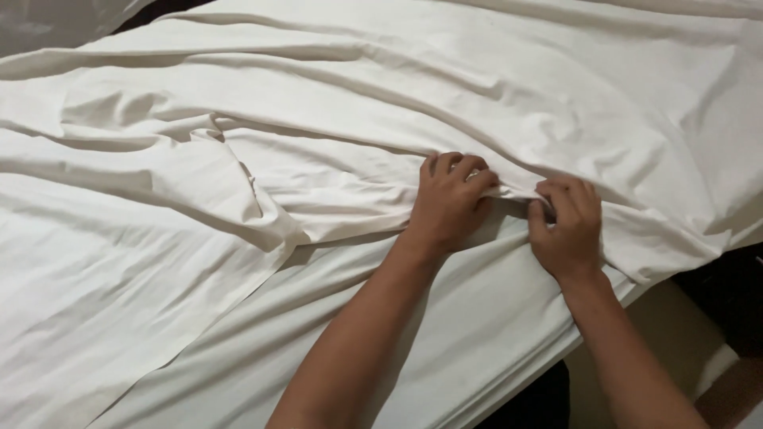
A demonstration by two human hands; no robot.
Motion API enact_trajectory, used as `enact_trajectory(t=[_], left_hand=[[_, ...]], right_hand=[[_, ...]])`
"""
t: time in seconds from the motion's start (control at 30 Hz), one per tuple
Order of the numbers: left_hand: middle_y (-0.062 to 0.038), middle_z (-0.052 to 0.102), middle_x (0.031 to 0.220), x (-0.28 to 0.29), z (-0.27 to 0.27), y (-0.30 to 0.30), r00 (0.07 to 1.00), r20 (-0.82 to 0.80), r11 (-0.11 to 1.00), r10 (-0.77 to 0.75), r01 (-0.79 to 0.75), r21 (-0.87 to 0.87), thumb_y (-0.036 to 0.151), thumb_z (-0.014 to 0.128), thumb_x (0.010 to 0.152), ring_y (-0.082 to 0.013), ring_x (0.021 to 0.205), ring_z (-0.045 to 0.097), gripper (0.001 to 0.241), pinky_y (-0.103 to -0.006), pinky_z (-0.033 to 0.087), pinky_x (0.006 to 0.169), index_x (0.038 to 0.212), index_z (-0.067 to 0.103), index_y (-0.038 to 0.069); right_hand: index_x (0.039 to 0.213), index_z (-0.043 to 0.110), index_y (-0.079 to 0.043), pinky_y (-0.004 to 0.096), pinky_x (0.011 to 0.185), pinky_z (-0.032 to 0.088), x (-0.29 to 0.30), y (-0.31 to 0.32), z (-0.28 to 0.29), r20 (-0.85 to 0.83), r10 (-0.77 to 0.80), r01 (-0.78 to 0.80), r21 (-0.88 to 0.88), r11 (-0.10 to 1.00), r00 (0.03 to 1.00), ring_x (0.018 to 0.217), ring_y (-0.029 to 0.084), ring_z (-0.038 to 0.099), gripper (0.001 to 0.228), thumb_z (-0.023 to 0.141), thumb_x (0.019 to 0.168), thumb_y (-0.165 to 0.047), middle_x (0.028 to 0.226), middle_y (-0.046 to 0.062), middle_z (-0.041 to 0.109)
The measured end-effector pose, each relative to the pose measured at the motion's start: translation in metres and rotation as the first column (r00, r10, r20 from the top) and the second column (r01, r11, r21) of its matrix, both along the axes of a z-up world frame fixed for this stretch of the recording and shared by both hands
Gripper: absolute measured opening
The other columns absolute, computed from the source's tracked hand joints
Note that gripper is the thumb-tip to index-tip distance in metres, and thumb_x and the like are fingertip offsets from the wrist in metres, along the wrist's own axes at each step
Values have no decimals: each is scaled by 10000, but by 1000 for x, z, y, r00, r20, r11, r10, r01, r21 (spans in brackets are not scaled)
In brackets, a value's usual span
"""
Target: The person spreads a white fitted sheet over a mattress, smoothing the fabric and tucking the edges under the corners. They work around the bed to ensure the sheet is properly fitted and wrinkle-free.
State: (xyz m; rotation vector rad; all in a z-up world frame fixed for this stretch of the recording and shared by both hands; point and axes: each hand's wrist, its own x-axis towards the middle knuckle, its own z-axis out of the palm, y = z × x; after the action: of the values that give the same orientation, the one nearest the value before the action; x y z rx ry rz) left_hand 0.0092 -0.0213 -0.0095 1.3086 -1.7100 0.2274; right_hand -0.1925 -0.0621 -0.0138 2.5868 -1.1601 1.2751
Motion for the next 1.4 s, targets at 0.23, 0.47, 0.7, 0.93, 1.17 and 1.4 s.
enact_trajectory(t=[0.23,0.47,0.7,0.93,1.17,1.4], left_hand=[[12,668,1139,-2,-4,3,998,36,996,42,-39,-85,144,795,812,-274,1221,594,167,-512,419,1102,939,686,147],[-29,678,1060,-8,10,35,995,82,995,-60,66,-73,168,791,754,-306,1134,595,151,-516,420,1027,873,716,113],[-22,701,1110,-17,1,58,995,100,997,13,-5,-79,109,749,867,-276,1201,601,91,-488,437,1022,951,719,96],[-78,683,1095,-24,30,95,999,-16,969,51,-54,-241,87,739,806,-340,1122,572,129,-471,428,934,931,708,104],[-33,658,911,-31,19,124,994,-76,996,-79,76,-42,50,696,929,-225,894,619,106,-438,444,959,1017,666,101],[-52,636,894,-42,19,148,978,-26,958,-205,206,200,65,672,954,-254,866,602,131,-405,424,865,1073,638,107]], right_hand=[[1028,651,-19,470,999,455,0,14,13,48,91,-90,-22,996,995,1135,359,564,228,726,816,-57,1225,150,614],[1045,686,-67,463,1025,476,-5,15,5,22,113,-108,-164,981,993,1191,350,556,181,740,877,-26,1244,124,611],[953,705,-82,450,988,491,-10,32,14,-57,114,-124,-239,963,992,1151,333,580,180,803,808,-42,1172,112,624],[1069,764,-120,440,967,478,-20,60,27,-144,159,-192,-258,947,977,1112,305,579,314,868,774,-96,1152,98,634],[1128,754,-83,465,999,434,-41,68,9,-110,37,-65,-263,963,993,1156,307,561,438,817,695,-77,1194,111,639],[961,706,-42,493,1035,435,-66,89,4,13,0,5,-381,924,1000,1137,315,555,265,727,705,24,1146,126,650]])
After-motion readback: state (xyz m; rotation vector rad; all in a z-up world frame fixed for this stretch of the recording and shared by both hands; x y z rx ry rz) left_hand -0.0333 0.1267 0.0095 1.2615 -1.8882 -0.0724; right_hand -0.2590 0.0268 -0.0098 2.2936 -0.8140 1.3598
